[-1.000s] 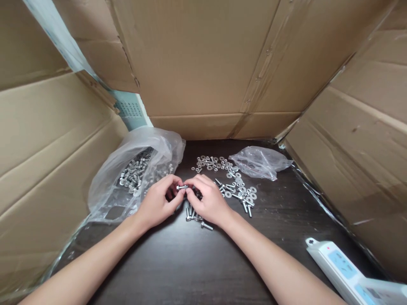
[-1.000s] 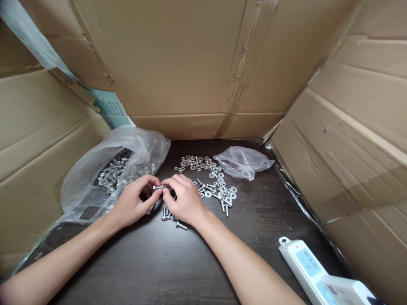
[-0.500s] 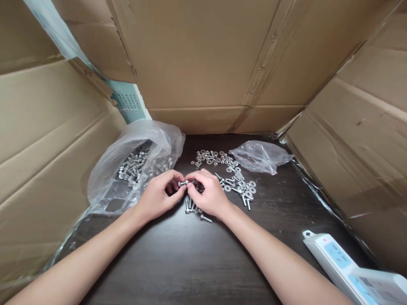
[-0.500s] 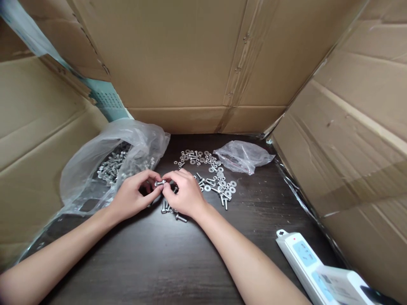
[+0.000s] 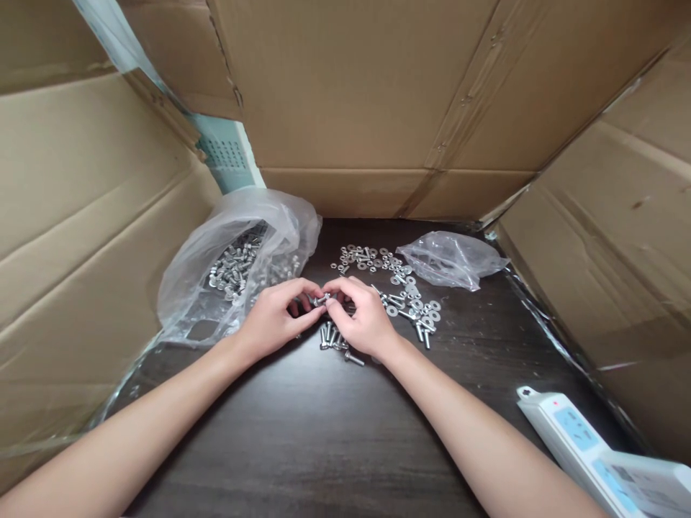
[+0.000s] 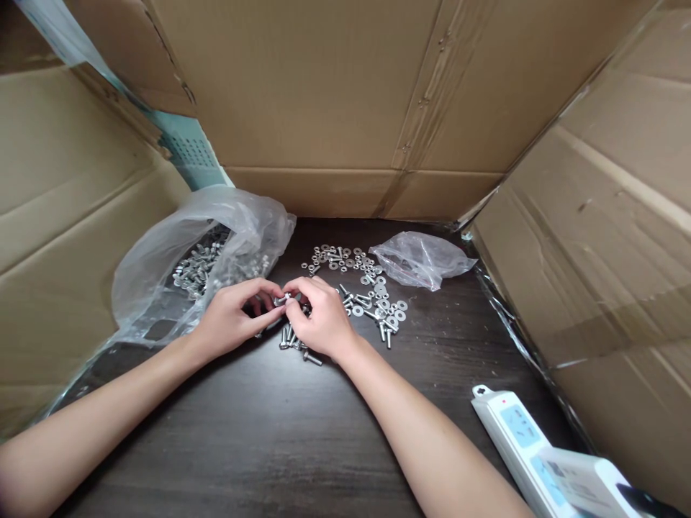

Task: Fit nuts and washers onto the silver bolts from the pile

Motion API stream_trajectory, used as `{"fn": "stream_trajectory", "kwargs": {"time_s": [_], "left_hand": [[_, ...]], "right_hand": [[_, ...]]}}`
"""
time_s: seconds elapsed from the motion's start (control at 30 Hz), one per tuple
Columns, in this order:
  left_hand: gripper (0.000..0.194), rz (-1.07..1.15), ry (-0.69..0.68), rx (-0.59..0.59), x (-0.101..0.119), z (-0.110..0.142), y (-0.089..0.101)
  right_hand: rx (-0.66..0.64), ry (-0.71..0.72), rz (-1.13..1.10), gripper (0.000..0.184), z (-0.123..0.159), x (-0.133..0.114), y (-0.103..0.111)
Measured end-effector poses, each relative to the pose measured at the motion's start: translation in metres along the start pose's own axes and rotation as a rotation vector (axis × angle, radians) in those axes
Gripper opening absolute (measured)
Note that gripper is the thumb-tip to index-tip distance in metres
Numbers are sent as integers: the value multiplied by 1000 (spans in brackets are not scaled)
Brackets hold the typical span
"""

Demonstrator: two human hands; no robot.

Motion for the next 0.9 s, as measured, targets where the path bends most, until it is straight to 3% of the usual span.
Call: {"fn": "stream_trajectory", "kwargs": {"time_s": [0.9], "left_hand": [[12,-45,18,6,4,-2,0]], "right_hand": [[-45,2,39,14,0,1,-1]]}}
Point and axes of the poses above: each hand's wrist, its own z-axis away from the middle knuckle, its own y-axis out of the back of the hand, x = y × z, the point moved 3 cm from there along -z, towards the middle knuckle, and after that the axes turned 9 degrees about y, right-handed, at the moved point
